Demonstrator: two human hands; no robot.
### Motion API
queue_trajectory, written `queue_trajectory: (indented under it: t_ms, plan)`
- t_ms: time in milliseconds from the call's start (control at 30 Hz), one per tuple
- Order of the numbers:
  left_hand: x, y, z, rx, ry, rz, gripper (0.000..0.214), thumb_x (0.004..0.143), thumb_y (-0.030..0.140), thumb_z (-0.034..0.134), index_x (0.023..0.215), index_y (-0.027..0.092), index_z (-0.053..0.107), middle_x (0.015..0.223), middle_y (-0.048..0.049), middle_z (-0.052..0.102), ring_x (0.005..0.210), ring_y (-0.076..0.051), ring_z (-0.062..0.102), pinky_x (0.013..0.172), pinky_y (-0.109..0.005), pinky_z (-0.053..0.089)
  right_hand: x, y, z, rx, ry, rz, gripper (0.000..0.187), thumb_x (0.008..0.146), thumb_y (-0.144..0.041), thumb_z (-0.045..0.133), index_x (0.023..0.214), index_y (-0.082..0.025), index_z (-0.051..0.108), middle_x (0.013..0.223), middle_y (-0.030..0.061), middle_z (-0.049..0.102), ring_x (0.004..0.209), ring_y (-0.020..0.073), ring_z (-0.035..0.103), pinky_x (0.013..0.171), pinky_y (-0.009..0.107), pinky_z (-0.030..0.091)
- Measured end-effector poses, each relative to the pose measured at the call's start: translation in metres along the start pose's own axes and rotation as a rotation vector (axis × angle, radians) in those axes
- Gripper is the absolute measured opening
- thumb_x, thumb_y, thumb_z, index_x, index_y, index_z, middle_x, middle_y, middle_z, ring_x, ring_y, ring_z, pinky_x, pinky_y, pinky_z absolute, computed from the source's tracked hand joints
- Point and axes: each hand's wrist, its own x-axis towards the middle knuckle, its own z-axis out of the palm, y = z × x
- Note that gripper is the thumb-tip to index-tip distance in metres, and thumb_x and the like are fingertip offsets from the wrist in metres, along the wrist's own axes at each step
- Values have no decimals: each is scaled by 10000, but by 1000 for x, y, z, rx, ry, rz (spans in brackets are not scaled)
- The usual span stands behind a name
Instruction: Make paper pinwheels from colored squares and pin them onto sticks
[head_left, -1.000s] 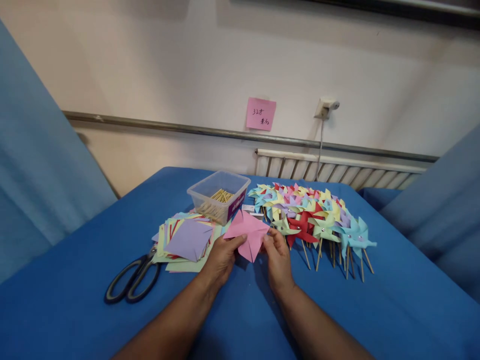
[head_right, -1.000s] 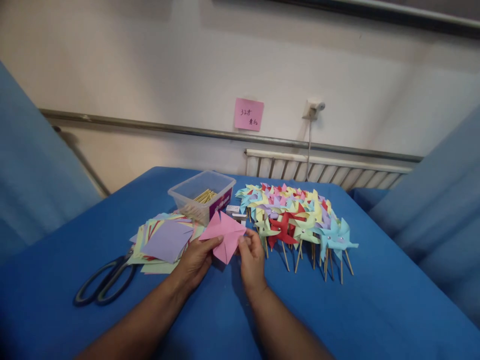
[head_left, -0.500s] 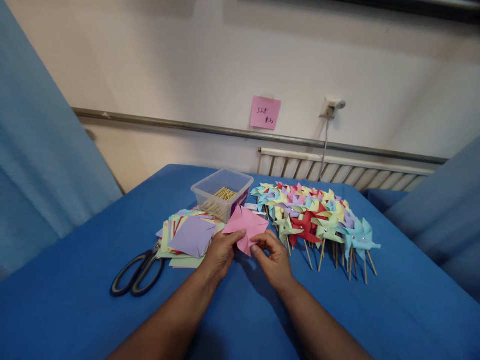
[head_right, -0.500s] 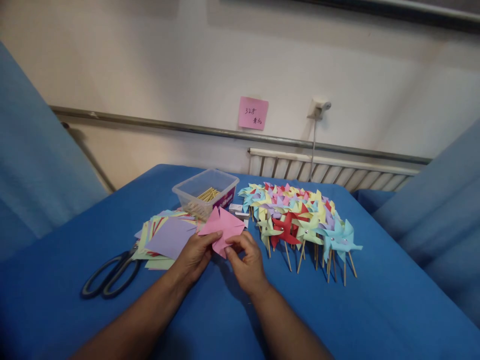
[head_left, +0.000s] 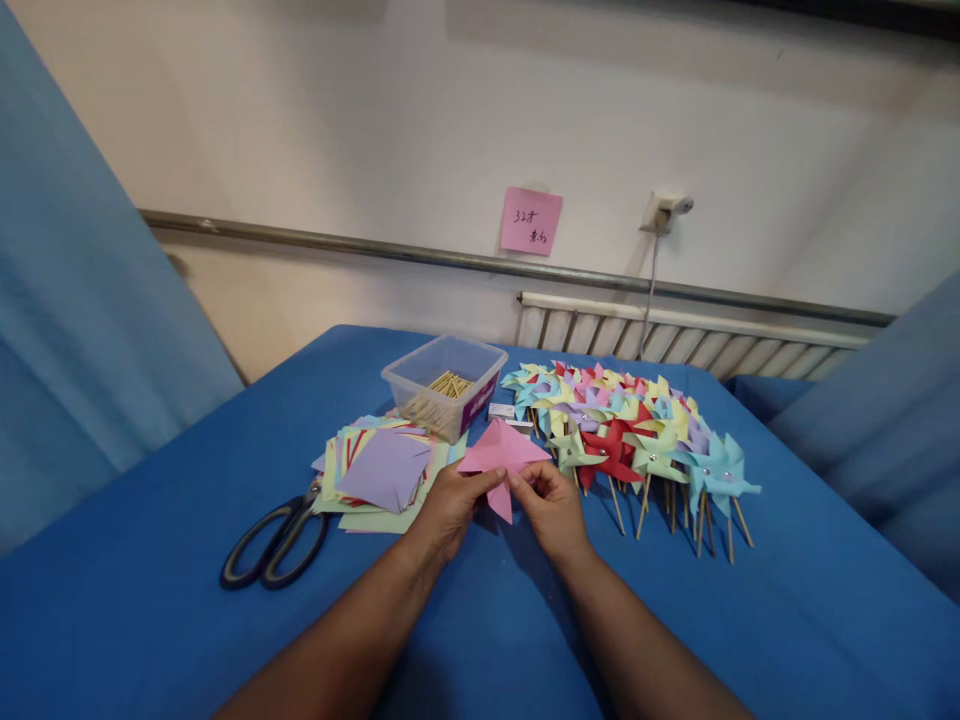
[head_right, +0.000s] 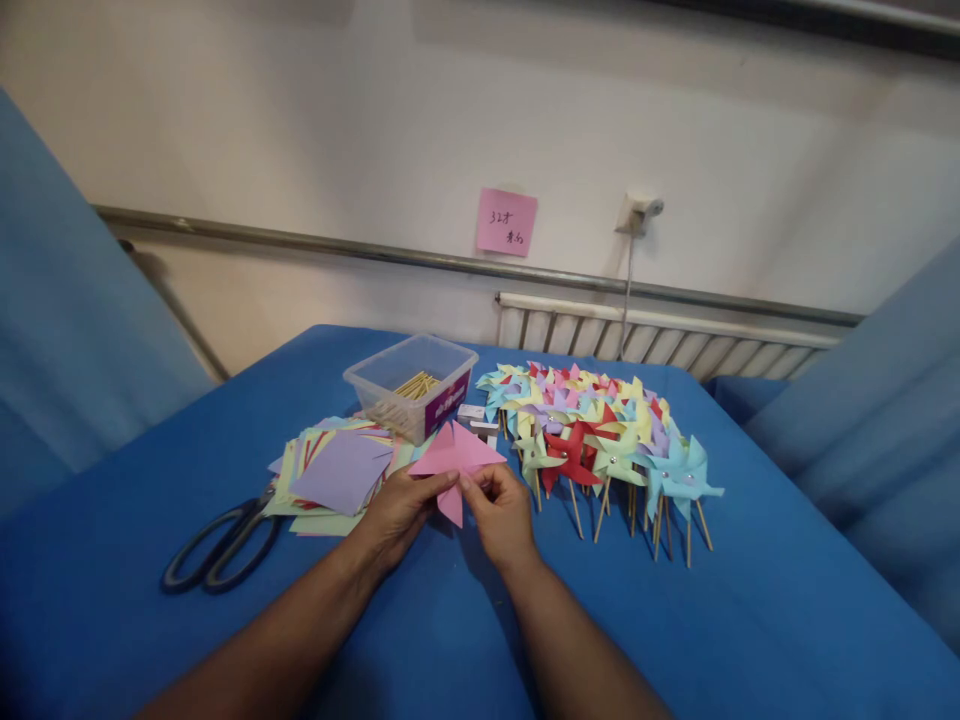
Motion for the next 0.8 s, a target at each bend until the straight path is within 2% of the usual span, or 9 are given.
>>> queue_trajectory:
  t_ms: [300,567,800]
  plan:
    - [-3,5,3,28,8,-2,246,548,227,811,744,130,699,647,-14,677,567,-122,577,590,-242,437,2,-3,-2,22,-10,45,305,676,-398,713,621,-167,522,562,-51,497,514,80,403,513,215,337]
    - [-2,3,0,63,-19,-6,276,578,239,799,804,116,700,721,-47,695,649,-154,608,637,-264,452,3,-6,-3,-14,-17,50,322,662,-417,718,598,-166,525,541,-51,494,503,80,401,507,217,338]
    - [-2,1,0,93,-18,16,260,587,241,792,798,120,702,714,-36,695,646,-148,606,650,-263,460,3,-5,-3,-35,-21,58,341,636,-440,728,594,-163,534,544,-41,507,498,82,408,492,215,334]
